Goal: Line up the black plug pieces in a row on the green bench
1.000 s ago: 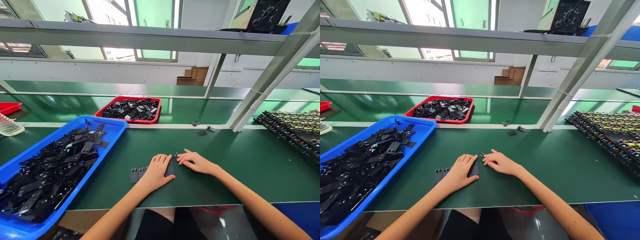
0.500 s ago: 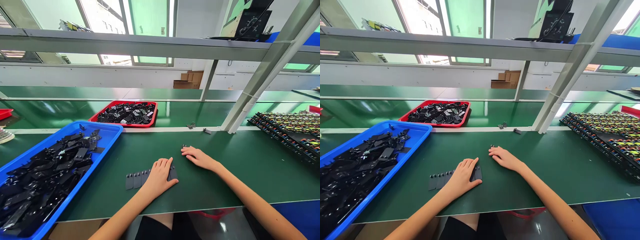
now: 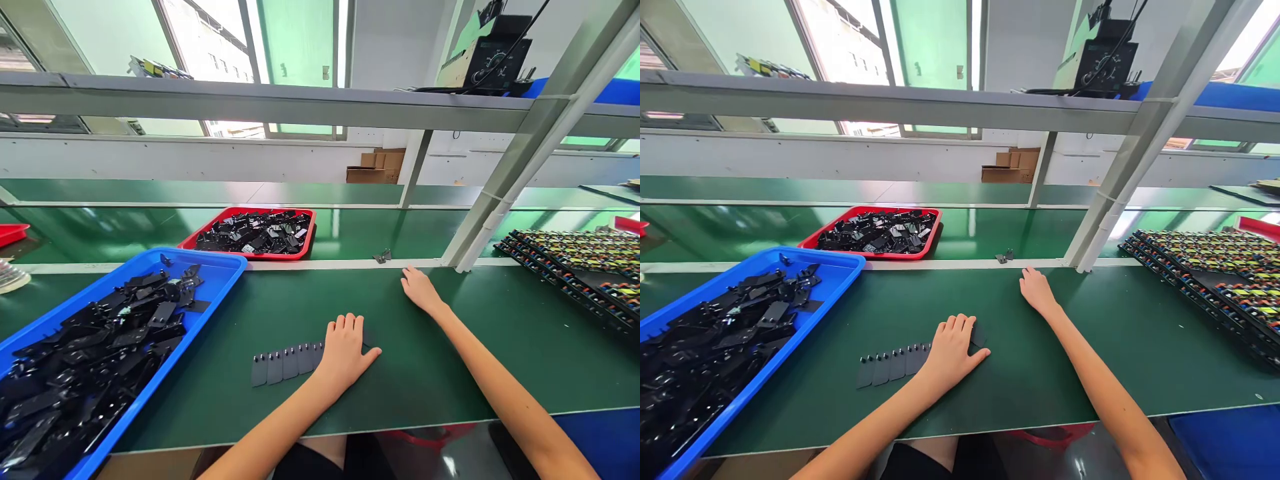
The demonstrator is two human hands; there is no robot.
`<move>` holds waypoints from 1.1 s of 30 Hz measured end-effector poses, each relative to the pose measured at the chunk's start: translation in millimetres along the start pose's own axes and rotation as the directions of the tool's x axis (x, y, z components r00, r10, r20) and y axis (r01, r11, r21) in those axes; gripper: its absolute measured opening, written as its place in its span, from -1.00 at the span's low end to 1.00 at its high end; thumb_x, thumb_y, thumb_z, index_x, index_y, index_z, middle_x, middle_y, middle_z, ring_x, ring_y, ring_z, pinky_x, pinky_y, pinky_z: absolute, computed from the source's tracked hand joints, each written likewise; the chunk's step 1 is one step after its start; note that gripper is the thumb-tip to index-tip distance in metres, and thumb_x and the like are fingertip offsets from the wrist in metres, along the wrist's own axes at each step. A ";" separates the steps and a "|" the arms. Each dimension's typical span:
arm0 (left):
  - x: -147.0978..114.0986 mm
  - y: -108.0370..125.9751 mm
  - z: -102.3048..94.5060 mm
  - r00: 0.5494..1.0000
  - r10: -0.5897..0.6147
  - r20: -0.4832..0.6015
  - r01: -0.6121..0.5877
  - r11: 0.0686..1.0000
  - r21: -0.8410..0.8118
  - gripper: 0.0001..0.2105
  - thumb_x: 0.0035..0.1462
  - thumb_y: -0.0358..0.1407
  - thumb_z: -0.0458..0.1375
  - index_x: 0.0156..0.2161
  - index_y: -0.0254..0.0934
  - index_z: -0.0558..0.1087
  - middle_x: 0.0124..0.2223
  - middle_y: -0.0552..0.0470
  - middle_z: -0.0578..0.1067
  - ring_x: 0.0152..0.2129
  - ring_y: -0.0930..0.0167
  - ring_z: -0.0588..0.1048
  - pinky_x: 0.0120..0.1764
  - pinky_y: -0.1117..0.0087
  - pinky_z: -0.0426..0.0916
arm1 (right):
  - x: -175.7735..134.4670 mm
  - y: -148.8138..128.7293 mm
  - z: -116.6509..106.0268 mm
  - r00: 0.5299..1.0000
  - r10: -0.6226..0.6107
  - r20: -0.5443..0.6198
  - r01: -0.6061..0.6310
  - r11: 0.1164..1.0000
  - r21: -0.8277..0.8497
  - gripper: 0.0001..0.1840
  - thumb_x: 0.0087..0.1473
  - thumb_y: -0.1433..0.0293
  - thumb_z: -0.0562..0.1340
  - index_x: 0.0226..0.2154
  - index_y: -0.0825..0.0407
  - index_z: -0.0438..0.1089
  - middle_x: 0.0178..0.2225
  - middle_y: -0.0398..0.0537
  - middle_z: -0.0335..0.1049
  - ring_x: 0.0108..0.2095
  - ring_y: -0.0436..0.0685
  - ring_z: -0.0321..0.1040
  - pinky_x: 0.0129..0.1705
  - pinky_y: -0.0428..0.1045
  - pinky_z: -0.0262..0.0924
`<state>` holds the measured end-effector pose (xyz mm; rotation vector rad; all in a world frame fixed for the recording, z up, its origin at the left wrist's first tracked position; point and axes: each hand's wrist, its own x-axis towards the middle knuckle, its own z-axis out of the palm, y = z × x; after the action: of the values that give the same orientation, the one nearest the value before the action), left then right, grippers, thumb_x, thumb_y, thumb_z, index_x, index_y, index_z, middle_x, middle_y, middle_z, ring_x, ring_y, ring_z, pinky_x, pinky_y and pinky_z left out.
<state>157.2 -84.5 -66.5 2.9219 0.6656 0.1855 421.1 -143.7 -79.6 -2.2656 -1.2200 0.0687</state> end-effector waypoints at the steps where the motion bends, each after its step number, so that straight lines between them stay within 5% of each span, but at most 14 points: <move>1: 4.2 3.1 1.2 1.000 0.004 0.004 -0.004 1.000 0.002 -0.47 0.14 -0.02 0.12 0.07 -0.40 0.31 -0.02 -0.18 0.39 -0.09 0.15 0.34 -0.05 0.10 0.29 | -10.0 -4.8 6.4 1.000 -0.028 0.009 0.028 1.000 -0.011 -0.60 0.25 0.38 0.06 0.07 0.22 0.30 0.19 0.31 0.14 0.19 0.33 0.12 0.25 0.31 -0.05; 5: 10.6 9.3 3.9 0.997 0.072 0.037 -0.072 0.997 -0.009 -0.70 0.17 -0.23 0.10 -0.03 -0.35 0.38 -0.07 -0.12 0.41 -0.10 0.19 0.36 -0.08 0.17 0.32 | -62.0 -40.9 32.0 0.980 -0.183 0.077 0.183 0.983 0.005 -0.53 0.18 0.45 0.02 0.12 0.20 0.29 0.21 0.22 0.15 0.17 0.26 0.17 0.25 0.20 0.03; 9: -3.3 -0.1 0.8 0.999 0.039 0.015 -0.039 0.999 -0.022 -0.44 0.13 -0.30 0.15 0.21 -0.36 0.14 0.11 -0.14 0.31 0.00 0.25 0.32 0.00 0.25 0.29 | -87.6 -72.3 37.6 0.959 -0.262 0.108 0.258 0.965 0.053 -0.55 0.22 0.38 0.02 0.14 0.02 0.27 0.16 -0.03 0.27 0.07 0.09 0.31 0.11 0.01 0.24; 14: -4.7 -3.4 3.7 0.997 -0.066 -0.036 0.066 0.998 0.011 -0.30 0.10 -0.04 0.18 0.23 -0.42 0.13 0.12 -0.23 0.29 0.03 0.13 0.27 0.04 0.10 0.25 | -16.8 -68.3 18.6 0.990 -0.141 0.003 0.141 0.989 -0.047 -0.59 0.32 0.37 -0.09 0.07 0.00 0.34 0.08 0.02 0.34 -0.01 0.11 0.35 0.08 0.07 0.22; 18: 8.9 7.9 12.6 0.999 -0.036 -0.041 0.038 0.998 0.051 -0.38 0.07 0.02 0.19 0.10 -0.42 0.30 0.05 -0.25 0.34 -0.02 0.09 0.31 -0.02 0.06 0.27 | 57.0 -60.2 17.3 0.997 -0.075 -0.008 0.072 0.983 -0.169 -0.64 0.24 0.25 0.18 0.03 0.07 0.32 0.05 0.06 0.30 0.01 0.20 0.30 0.07 0.22 0.21; 22: 6.8 6.4 12.1 0.998 0.055 -0.028 -0.053 0.996 0.079 -0.60 0.16 -0.08 0.14 -0.02 -0.34 0.38 -0.04 -0.17 0.38 -0.08 0.15 0.35 -0.08 0.12 0.31 | 71.3 -56.3 26.6 0.992 -0.113 0.060 0.124 0.966 -0.227 -0.73 0.22 0.26 0.21 -0.10 0.08 0.37 -0.03 0.02 0.34 -0.02 0.18 0.31 0.05 0.21 0.23; 26: -12.4 -8.5 4.9 0.992 0.130 -0.002 -0.129 0.989 0.066 -0.63 0.15 -0.12 0.15 0.00 -0.28 0.35 -0.04 -0.12 0.39 -0.10 0.19 0.36 -0.11 0.17 0.32 | 29.7 -44.2 26.6 0.928 -0.314 0.202 0.343 0.931 -0.127 -0.88 0.22 0.46 0.16 -0.22 0.09 0.42 -0.15 -0.03 0.42 -0.02 0.14 0.30 0.05 0.16 0.25; 33: -32.2 -27.8 2.3 0.992 0.126 0.001 -0.126 0.992 0.002 -0.43 0.11 -0.12 0.19 0.17 -0.35 0.23 0.02 -0.13 0.38 -0.05 0.20 0.33 0.02 0.12 0.26 | -93.4 -52.5 16.1 0.715 -0.632 0.299 0.597 0.775 0.208 -0.68 0.20 0.56 0.03 -0.26 -0.04 0.45 -0.02 -0.10 0.45 0.17 0.10 0.14 0.14 0.10 0.23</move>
<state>117.1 -74.1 -76.1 2.9670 0.4819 0.1976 322.1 -187.0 -86.8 -1.6872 -2.0679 0.2863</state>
